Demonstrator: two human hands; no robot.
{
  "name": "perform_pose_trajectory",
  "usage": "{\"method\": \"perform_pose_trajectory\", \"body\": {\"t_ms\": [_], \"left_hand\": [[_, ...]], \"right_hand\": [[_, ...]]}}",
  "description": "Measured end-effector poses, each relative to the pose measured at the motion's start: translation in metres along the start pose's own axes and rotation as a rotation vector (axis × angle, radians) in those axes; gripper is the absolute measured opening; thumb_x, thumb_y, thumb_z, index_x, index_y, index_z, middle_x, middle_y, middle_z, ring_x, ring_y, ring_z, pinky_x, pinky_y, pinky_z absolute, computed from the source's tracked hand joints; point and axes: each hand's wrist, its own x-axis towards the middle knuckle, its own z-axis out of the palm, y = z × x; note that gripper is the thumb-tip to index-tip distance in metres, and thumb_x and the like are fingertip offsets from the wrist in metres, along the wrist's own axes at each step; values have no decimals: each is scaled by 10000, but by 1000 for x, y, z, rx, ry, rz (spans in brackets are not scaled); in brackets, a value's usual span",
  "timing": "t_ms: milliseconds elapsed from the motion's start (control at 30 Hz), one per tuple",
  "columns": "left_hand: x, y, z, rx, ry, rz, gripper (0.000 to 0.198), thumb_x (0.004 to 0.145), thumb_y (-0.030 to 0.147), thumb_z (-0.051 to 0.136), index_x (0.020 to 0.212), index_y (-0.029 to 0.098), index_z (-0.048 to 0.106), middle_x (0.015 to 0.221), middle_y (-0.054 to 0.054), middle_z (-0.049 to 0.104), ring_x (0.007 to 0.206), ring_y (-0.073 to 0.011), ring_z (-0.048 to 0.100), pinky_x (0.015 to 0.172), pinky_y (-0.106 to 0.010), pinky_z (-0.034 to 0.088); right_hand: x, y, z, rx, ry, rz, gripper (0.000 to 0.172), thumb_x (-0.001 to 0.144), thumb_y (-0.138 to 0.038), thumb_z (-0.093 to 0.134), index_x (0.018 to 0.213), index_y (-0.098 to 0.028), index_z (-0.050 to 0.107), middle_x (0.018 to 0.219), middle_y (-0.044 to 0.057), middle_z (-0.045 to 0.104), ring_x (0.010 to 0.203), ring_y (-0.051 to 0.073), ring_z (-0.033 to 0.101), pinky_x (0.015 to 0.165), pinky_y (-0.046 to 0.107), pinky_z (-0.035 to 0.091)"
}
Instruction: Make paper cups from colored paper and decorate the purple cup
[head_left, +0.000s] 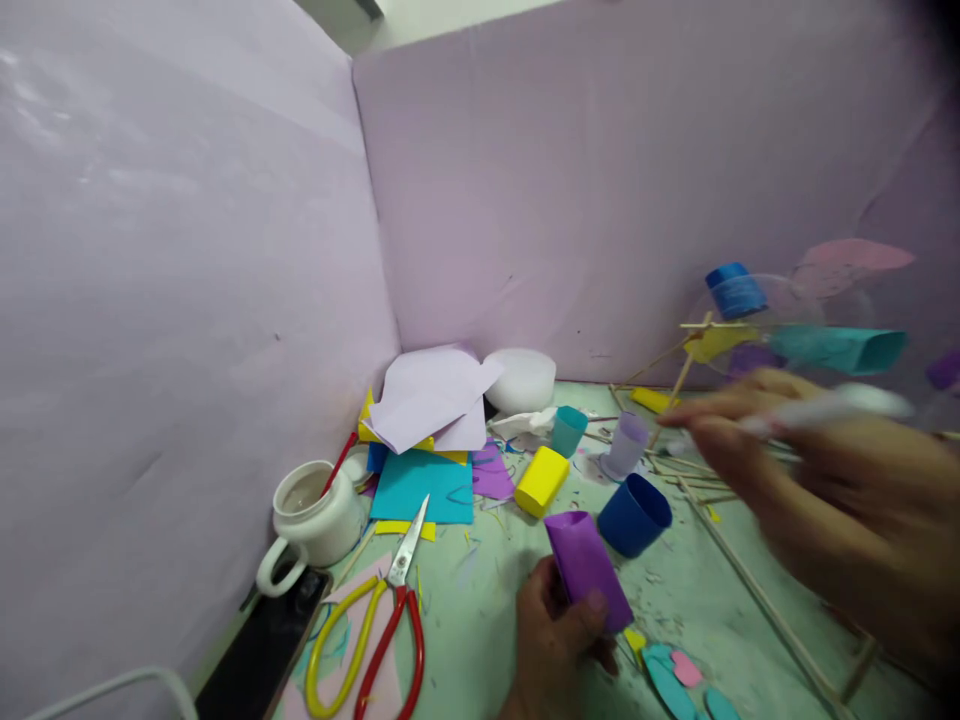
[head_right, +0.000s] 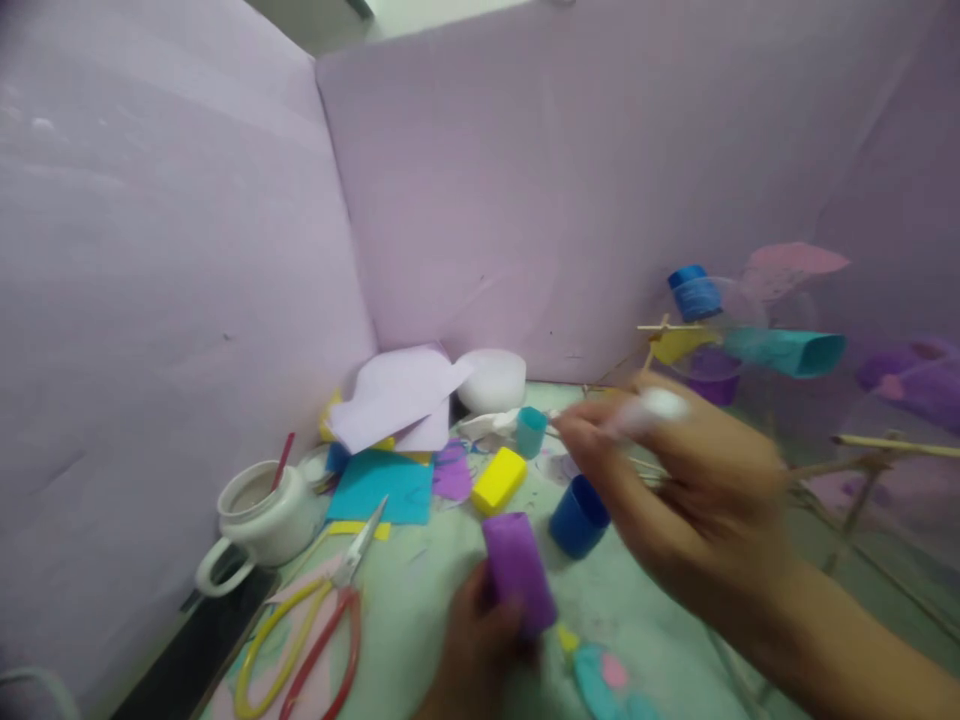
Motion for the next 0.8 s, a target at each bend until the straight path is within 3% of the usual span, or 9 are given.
{"method": "perform_pose_trajectory", "body": {"t_ms": [67,133,267,367,467,533,600,667,800], "left_hand": [[-1,0,0,-5,12,-6,665,412,538,836,865,94,636,644,-10,590,454,-93,478,376,-212,355],[-2,2,0,-4,26,-16,630,450,516,827,877,90,646,663,-16,600,445,-91,474,379,-221,365],[-2,3,0,-4,19,-37,541,463,470,831,815,101,650,617,-2,583,387,-73,430,382,-231,353],[2,-1,0,-19,18,-53,460,478,433,836,751,119,639,569,4,563,401,-91,448,414,-243,384],[7,-8,1,-68,74,-66,434,458,401,853,719,128,638,582,-10,580,508,-155,548,507,-276,458],[9,-12,3,-130,119,-73,440,431,385,866,709,134,636,585,-14,584,608,-204,606,576,-294,490],[11,-15,3,-191,137,-76,453,408,372,875,713,137,637,586,-16,587,686,-232,630,617,-300,503],[12,-16,3,-225,125,-76,463,389,359,879,715,135,640,586,-17,590,702,-234,632,623,-297,504],[11,-13,1,-214,67,-90,439,413,369,866,699,121,645,546,-9,572,582,-183,593,582,-292,493]], "right_hand": [[35,-16,27,-34,-12,-97,137,894,-261,483,841,-238,607,946,80,634,886,254,615,769,428,482],[54,-21,59,-18,-83,-123,172,897,-172,433,900,-193,604,1013,102,630,891,229,621,776,391,497],[53,-23,128,-199,-445,-147,159,826,-170,556,968,-144,621,1089,135,608,950,244,597,780,346,501],[37,-30,178,-303,-607,-188,556,690,-393,747,1122,-92,570,1185,186,570,1025,299,558,825,376,496],[24,-35,219,-360,-662,-256,900,595,-393,824,1328,-60,421,1349,232,469,1131,348,501,900,419,456],[20,-34,238,-396,-699,-305,975,599,-347,830,1390,-55,341,1412,255,403,1202,378,449,932,439,426],[21,-31,249,-427,-729,-356,917,659,-263,787,1413,-62,306,1441,267,362,1233,389,424,939,445,406],[28,-25,254,-451,-756,-404,773,740,-187,695,1406,-69,321,1386,270,434,1169,368,488,897,432,416],[57,-10,249,-485,-819,-456,323,886,-138,470,1197,-87,539,954,182,691,861,279,629,704,350,441]]}}
